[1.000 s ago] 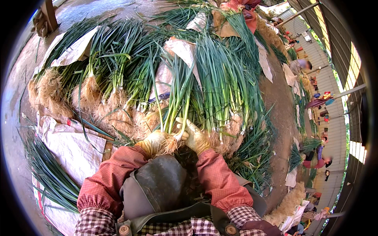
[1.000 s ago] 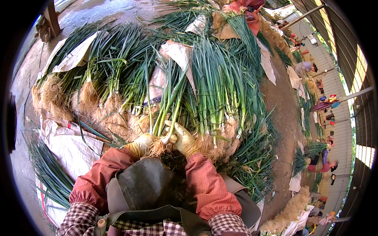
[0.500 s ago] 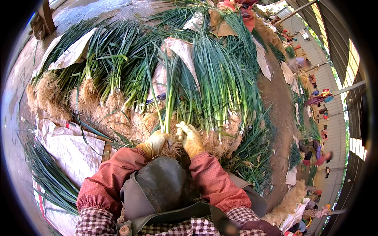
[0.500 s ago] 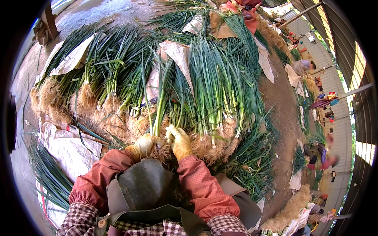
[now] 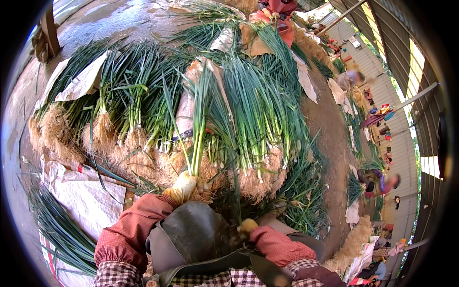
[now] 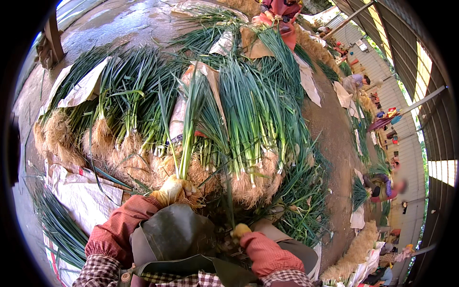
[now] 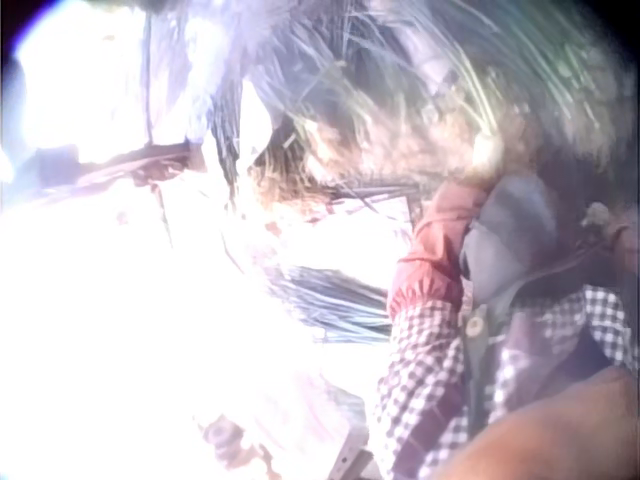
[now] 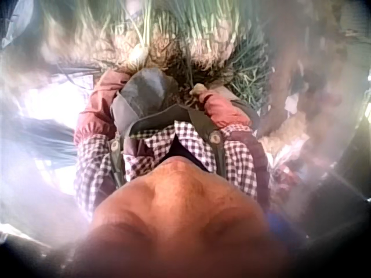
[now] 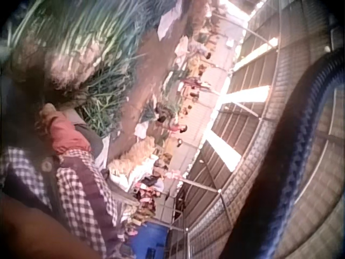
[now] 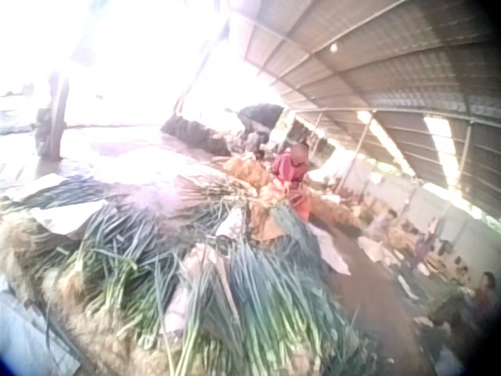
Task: The person peels and cleans green onion stalks by hand, removing outer layers and dirt from the roots before grouping them.
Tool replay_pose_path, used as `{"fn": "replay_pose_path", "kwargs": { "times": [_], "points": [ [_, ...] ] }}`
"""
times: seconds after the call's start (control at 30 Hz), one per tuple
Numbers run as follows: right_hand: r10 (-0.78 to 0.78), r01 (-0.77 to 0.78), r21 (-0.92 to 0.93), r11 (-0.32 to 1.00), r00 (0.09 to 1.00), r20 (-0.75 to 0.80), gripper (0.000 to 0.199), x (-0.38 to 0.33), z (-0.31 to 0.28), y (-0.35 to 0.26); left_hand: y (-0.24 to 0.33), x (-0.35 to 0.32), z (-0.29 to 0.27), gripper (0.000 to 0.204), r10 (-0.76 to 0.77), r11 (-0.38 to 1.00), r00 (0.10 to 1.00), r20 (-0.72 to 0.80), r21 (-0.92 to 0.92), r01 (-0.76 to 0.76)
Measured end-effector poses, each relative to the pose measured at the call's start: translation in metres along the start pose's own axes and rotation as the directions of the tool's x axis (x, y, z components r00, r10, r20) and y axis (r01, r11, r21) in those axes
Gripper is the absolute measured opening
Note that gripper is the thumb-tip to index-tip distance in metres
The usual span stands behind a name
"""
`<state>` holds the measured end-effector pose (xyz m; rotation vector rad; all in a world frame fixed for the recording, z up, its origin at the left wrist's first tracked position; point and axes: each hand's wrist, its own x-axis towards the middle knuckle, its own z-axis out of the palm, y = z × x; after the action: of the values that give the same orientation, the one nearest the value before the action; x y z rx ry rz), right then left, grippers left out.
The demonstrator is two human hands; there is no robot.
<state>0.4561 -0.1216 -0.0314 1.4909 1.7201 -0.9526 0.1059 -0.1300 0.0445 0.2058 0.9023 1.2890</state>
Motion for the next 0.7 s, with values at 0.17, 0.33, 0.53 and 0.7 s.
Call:
{"fn": "replay_pose_path", "kwargs": {
  "times": [0.17,0.33,0.53,0.7],
  "points": [
    [-0.214,0.252,0.366,0.896,0.966,-0.143,0.063,-0.028,-0.089,-0.138,-0.004,-0.001,-0.019,0.019,-0.139,0.989,0.99,0.03,0.045,0.138],
    [-0.306,0.485,0.069,0.872,0.65,-0.696,0.043,0.043,-0.248,-0.221,-0.005,0.005,0.016,0.019,-0.318,0.868,0.909,0.268,0.469,0.165],
    [-0.073,0.734,0.472,0.488,0.574,-0.816,0.018,-0.045,-0.384,-0.206,-0.005,0.0,-0.019,0.015,-0.281,0.939,0.939,0.198,0.26,0.226],
    [0.339,0.817,0.485,0.311,0.381,-0.86,0.03,-0.169,-0.435,0.043,0.002,0.009,-0.002,0.008,-0.104,0.954,0.99,0.101,-0.27,0.127]
  ]
}}
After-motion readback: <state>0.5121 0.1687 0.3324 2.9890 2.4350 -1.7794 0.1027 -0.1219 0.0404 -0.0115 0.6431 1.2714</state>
